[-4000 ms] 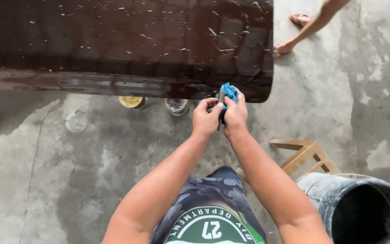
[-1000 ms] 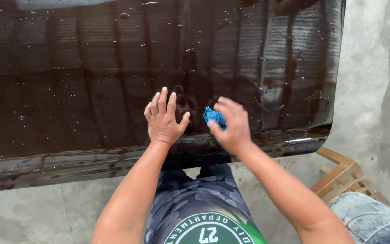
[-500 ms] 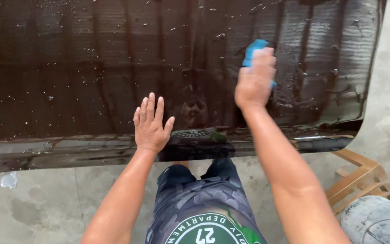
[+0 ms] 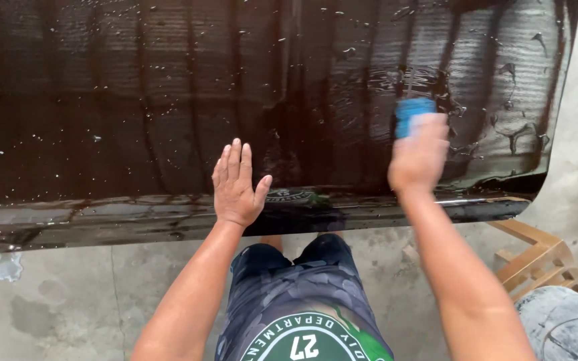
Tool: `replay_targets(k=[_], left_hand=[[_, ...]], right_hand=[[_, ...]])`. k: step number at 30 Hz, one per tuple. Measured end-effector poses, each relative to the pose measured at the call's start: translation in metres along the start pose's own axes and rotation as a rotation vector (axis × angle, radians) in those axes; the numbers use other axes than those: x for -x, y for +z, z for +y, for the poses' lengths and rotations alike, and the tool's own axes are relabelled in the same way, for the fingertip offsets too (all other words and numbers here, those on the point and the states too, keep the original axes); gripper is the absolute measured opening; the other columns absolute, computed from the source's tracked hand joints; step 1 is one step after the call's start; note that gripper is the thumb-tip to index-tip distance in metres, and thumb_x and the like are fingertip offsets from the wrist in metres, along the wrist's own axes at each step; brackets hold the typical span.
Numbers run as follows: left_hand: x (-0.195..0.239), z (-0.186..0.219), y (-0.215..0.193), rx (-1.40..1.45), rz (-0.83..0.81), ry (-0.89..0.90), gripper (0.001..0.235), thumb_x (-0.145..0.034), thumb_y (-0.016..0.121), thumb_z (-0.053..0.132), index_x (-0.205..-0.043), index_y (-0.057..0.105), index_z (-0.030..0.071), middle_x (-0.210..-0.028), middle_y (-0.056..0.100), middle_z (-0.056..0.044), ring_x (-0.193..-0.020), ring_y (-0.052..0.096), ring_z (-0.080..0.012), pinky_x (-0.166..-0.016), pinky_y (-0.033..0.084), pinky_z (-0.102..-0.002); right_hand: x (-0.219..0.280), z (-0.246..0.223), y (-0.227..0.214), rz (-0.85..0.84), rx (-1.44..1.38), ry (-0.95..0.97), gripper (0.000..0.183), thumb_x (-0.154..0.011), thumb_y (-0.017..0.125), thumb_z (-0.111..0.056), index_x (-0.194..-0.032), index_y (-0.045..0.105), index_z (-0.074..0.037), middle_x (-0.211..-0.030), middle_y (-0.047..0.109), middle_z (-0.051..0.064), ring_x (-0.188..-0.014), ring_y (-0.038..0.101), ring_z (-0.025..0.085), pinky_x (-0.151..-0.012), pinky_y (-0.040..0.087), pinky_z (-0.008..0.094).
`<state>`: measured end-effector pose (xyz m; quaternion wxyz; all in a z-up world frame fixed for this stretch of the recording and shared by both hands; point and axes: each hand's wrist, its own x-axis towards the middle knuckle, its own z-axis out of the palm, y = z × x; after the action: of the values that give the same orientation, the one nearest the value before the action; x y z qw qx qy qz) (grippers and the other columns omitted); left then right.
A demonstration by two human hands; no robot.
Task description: Sanding and cleaning a car hood component with water and a sanding block.
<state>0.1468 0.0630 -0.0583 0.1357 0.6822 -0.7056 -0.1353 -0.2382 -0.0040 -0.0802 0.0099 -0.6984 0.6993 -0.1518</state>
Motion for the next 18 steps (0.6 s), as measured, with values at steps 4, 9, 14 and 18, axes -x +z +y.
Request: replay_targets(k=[4, 9, 14, 18], left_hand=[[0.001, 0.0, -0.001, 0.036, 0.014, 0.02, 0.079, -0.102, 0.051, 0.054, -0.16, 0.037, 0.003, -0.169, 0.03, -0.015, -0.156, 0.026, -0.0347, -0.126, 0.02, -0.049], [0.001, -0.001, -0.008, 0.123, 0.04, 0.03, 0.081, -0.102, 0.05, 0.055, -0.16, 0.037, 0.0, -0.168, 0.032, -0.017, -0.155, 0.028, -0.0358, -0.126, 0.021, -0.049], [0.001, -0.002, -0.012, 0.264, 0.091, 0.063, 0.082, -0.103, 0.048, 0.056, -0.158, 0.035, -0.003, -0.165, 0.036, -0.021, -0.154, 0.031, -0.0391, -0.127, 0.022, -0.049], [0.0, 0.001, -0.013, 0.346, 0.117, 0.05, 0.076, -0.105, 0.049, 0.05, -0.158, 0.038, -0.003, -0.162, 0.041, -0.023, -0.153, 0.034, -0.0409, -0.126, 0.024, -0.05]], right_hand=[[-0.016, -0.021, 0.012, 0.041, -0.044, 0.232, 0.064, -0.113, 0.05, -0.028, -0.164, 0.031, 0.004, -0.172, 0.022, 0.027, -0.16, 0.021, 0.045, -0.13, 0.017, 0.056], [-0.003, -0.193, 0.0, -0.269, 0.069, -0.284, 0.067, -0.105, 0.045, -0.034, -0.159, 0.031, 0.002, -0.166, 0.017, 0.032, -0.152, 0.018, 0.05, -0.124, 0.016, 0.058], [0.046, -0.237, 0.003, -0.337, -0.446, -0.502, 0.052, -0.099, 0.051, -0.018, -0.15, 0.052, -0.009, -0.162, 0.042, 0.018, -0.148, 0.04, 0.038, -0.122, 0.03, 0.053], [0.038, -0.209, -0.03, -0.096, -0.533, -0.445, 0.044, -0.08, 0.065, -0.005, -0.124, 0.069, -0.01, -0.138, 0.062, 0.014, -0.126, 0.061, 0.036, -0.105, 0.048, 0.048]])
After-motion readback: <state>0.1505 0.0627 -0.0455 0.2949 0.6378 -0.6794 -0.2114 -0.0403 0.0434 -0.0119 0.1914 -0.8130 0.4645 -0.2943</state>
